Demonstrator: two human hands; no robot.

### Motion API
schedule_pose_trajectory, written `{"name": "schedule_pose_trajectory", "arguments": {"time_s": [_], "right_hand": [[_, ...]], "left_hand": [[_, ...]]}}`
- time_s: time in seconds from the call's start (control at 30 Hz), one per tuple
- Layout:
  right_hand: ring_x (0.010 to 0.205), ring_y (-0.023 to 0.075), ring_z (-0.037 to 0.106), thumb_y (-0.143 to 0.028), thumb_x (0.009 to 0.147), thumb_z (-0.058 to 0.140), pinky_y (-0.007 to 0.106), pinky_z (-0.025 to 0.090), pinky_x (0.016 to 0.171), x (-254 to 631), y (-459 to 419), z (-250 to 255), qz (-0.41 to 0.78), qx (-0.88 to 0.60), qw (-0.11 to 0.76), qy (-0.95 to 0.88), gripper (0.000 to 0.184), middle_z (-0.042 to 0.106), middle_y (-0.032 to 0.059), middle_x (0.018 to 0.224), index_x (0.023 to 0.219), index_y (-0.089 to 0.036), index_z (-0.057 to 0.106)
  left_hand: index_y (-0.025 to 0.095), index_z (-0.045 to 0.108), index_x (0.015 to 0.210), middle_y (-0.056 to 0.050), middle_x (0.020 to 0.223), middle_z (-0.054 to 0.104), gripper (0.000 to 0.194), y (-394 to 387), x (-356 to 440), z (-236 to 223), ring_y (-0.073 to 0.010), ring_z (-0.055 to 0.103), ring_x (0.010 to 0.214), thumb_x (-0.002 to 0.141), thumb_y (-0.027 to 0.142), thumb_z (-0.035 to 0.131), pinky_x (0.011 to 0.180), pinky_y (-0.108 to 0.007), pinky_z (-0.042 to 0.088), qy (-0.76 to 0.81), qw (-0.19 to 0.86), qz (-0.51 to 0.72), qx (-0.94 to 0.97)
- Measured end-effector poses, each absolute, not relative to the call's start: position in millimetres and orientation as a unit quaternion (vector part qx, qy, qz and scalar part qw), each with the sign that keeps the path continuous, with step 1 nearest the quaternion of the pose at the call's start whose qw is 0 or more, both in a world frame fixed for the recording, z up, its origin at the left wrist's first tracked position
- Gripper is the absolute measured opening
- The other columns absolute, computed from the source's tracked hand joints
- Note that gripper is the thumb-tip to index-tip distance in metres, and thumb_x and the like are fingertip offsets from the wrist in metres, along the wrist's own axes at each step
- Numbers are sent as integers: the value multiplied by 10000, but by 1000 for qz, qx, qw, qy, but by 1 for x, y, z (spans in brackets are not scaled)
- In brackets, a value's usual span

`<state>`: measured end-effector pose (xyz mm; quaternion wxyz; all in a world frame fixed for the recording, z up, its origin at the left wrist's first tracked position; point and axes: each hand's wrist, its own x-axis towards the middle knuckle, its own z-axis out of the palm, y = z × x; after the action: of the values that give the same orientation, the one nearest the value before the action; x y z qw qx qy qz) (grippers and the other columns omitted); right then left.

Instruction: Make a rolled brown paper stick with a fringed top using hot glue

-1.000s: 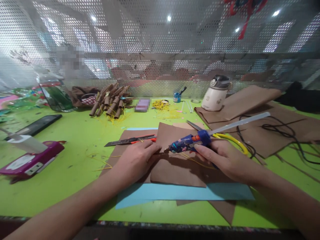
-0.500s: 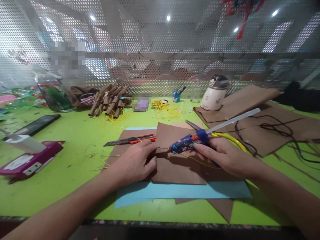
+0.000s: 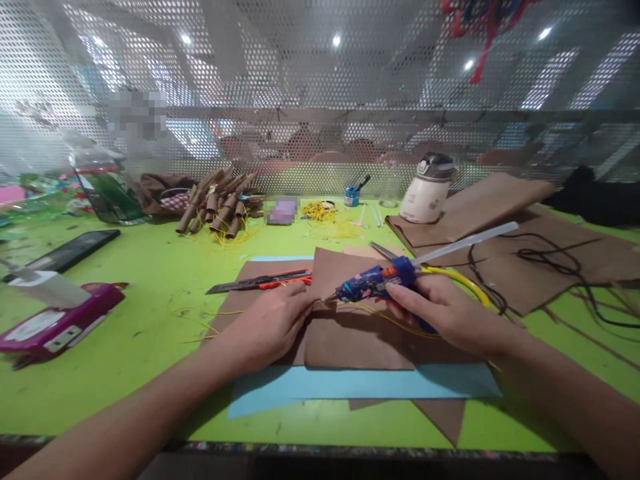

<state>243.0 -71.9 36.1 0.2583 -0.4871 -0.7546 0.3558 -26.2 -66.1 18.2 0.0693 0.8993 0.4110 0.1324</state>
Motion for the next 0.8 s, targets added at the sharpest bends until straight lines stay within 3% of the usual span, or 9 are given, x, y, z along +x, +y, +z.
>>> {"name": "schedule_pose_trajectory", "arguments": {"time_s": [0.37,0.8], "right_hand": [[509,114,403,-516,899,445,238,329,467,244,-72,36,329,-492,252,-766,442,474,-12,547,687,-161,601],[504,111,385,-529,884,457,237,288,447,244,-72,36,296,-499,249,-775,446,466,-17,558,658,-167,588]], "left_hand": [[181,643,1001,-76,972,623,277,-65,-26,16,-187,592,871,946,216,373,756,-290,469,407,66,139,901],[199,646,1058,-74,994,626,288,-63,-28,14,-188,590,914,943,205,382,798,-295,470,405,73,141,900]]}}
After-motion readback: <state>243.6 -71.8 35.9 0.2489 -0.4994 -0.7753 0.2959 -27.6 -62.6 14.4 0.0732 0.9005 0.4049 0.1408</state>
